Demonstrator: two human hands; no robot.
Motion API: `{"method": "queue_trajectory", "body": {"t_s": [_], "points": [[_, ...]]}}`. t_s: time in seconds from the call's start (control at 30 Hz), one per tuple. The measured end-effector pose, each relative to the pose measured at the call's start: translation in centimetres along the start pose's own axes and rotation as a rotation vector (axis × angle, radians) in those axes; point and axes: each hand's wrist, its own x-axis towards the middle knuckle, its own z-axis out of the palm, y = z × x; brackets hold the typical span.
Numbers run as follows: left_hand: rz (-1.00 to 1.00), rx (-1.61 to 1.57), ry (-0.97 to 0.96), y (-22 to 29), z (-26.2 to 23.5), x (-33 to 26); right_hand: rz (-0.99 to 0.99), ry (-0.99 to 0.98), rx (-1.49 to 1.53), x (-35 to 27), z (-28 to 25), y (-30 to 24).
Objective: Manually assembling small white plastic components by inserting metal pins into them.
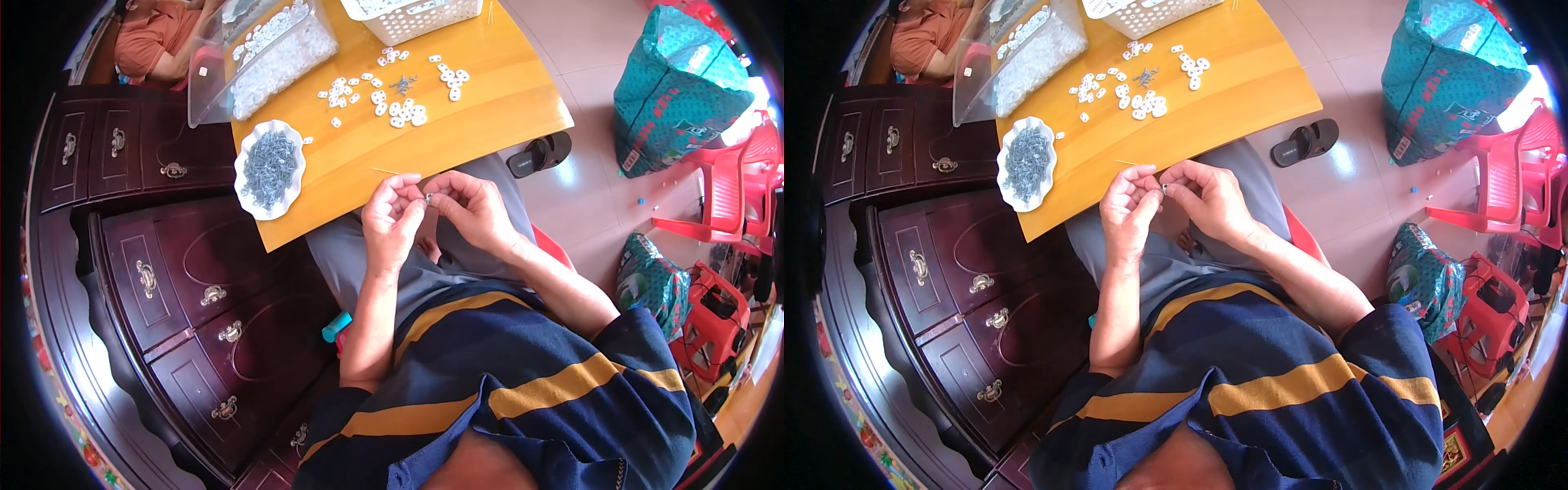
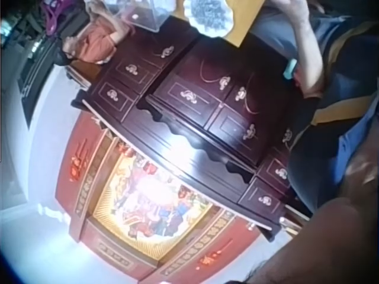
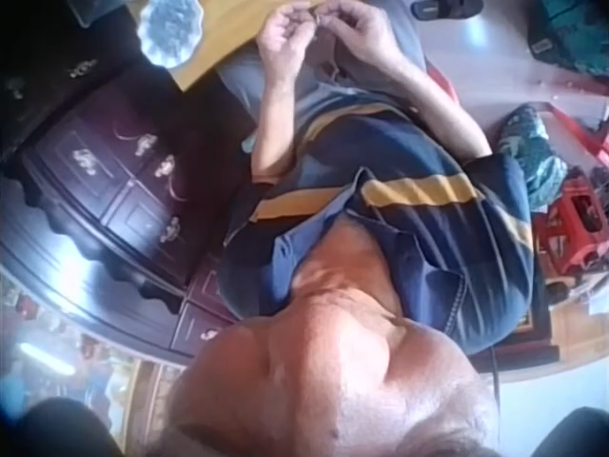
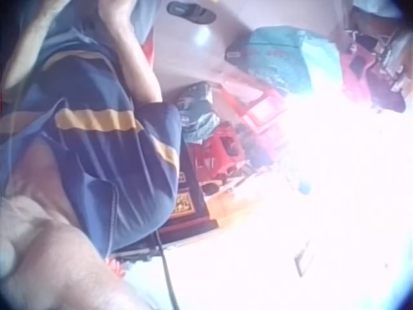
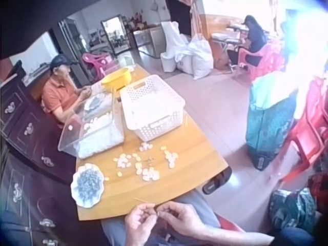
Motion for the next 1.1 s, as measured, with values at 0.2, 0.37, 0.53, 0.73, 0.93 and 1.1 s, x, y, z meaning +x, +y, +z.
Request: {"method": "queue_trajectory", "body": {"t_s": [0.2, 0.37, 0.53, 0.73, 0.93, 1.1], "points": [[-0.018, 0.018, -0.035, 0.5, -0.1, 0.0, 0.008, 0.007, 0.142, -0.1, 0.5, 1.1], [-0.027, -0.01, -0.03, 0.5, 0.1, 0.0, 0.027, 0.006, 0.218, 0.0, 0.4, 1.6], [-0.045, 0.018, -0.058, 0.3, -0.2, 0.2, 0.016, 0.007, 0.166, -0.1, 0.5, 1.5], [-0.111, 0.052, -0.1, 0.9, -0.3, 0.4, -0.032, 0.094, 0.173, 0.1, 1.1, 1.8], [-0.155, 0.044, -0.132, 2.9, -1.6, 1.7, -0.054, 0.091, 0.212, 0.6, 0.9, 1.3], [0.095, 0.439, 0.028, 3.1, -2.6, 4.8, -0.006, 0.145, 0.353, 0.9, 0.2, 1.6]]}}
